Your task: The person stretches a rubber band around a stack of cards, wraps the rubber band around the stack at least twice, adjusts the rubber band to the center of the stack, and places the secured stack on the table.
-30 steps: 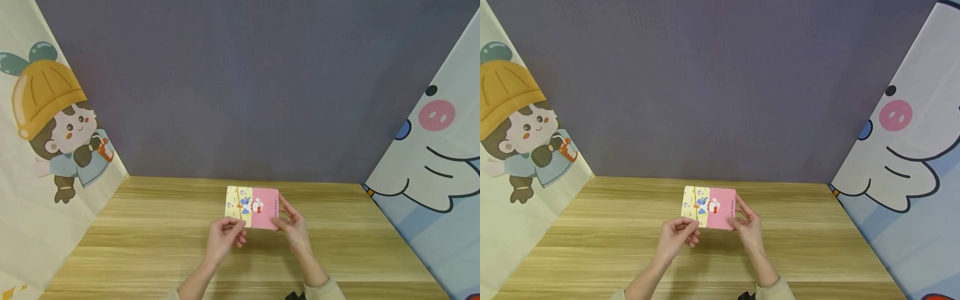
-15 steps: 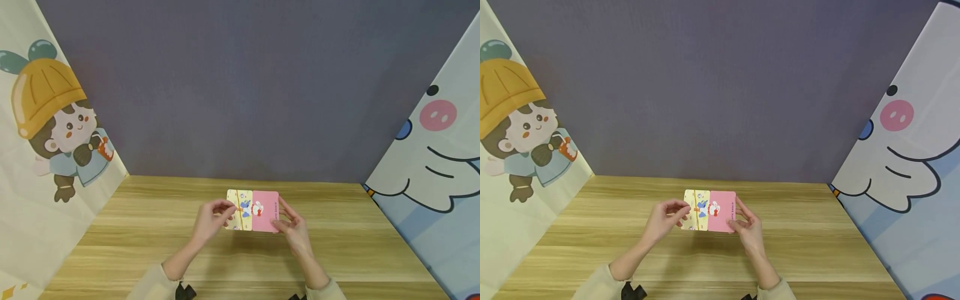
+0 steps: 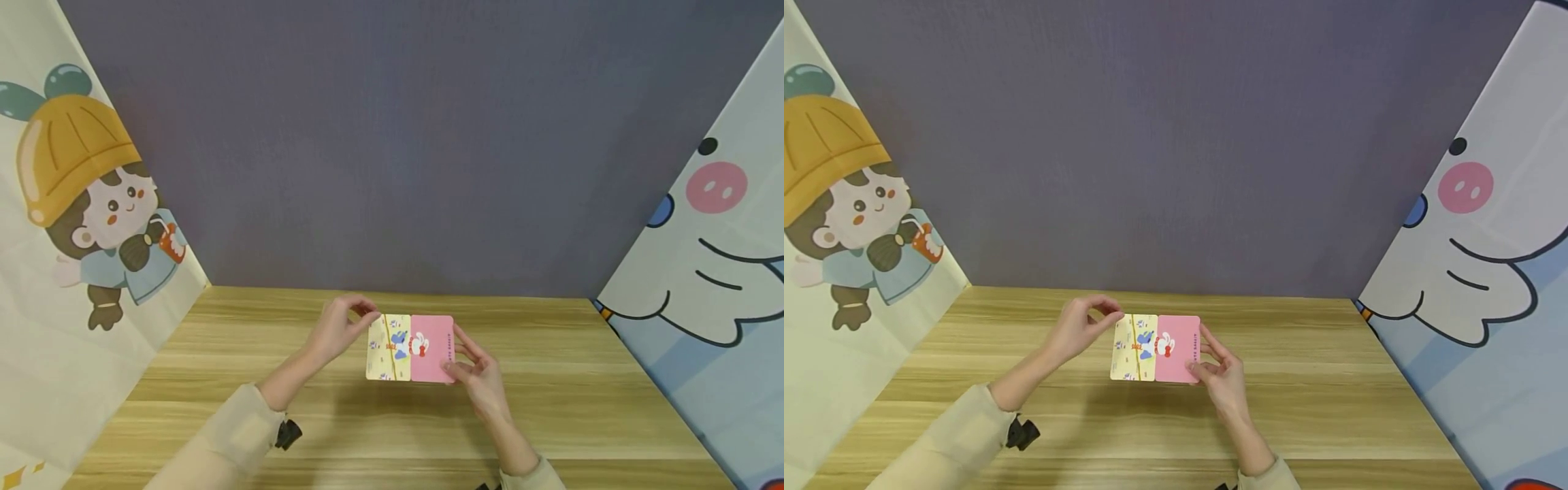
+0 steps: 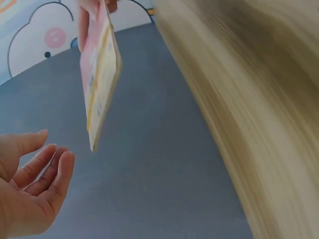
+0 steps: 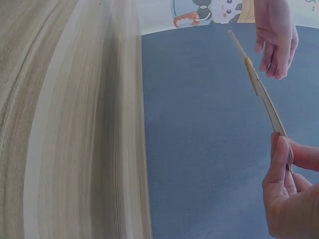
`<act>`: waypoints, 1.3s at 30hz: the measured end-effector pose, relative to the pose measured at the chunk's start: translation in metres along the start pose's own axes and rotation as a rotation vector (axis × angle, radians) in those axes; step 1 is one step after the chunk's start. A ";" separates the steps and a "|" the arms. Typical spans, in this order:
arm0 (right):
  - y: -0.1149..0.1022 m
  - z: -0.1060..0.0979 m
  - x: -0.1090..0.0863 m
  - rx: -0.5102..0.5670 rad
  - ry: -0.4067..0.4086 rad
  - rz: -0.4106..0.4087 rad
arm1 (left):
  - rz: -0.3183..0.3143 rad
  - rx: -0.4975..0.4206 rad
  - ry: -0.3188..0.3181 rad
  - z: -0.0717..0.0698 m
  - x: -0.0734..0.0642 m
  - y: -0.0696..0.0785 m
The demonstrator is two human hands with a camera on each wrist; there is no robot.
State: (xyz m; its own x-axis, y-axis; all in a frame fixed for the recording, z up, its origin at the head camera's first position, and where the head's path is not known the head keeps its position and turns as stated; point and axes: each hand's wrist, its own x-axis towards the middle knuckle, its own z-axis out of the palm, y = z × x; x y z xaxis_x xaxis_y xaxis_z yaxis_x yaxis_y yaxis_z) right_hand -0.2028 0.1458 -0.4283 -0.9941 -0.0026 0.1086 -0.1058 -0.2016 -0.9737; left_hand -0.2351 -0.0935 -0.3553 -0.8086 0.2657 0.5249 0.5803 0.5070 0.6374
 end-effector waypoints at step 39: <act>0.001 0.003 -0.003 0.022 -0.013 0.007 | 0.176 0.033 -0.156 0.017 0.012 -0.037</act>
State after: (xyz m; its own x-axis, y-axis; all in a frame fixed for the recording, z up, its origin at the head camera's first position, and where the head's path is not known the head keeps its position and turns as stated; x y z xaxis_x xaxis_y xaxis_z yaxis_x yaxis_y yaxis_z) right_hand -0.2001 0.1428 -0.4293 -0.9944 -0.0165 0.1043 -0.0980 -0.2231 -0.9698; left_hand -0.2680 -0.0951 -0.3814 -0.7018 0.4744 0.5315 0.7124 0.4677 0.5232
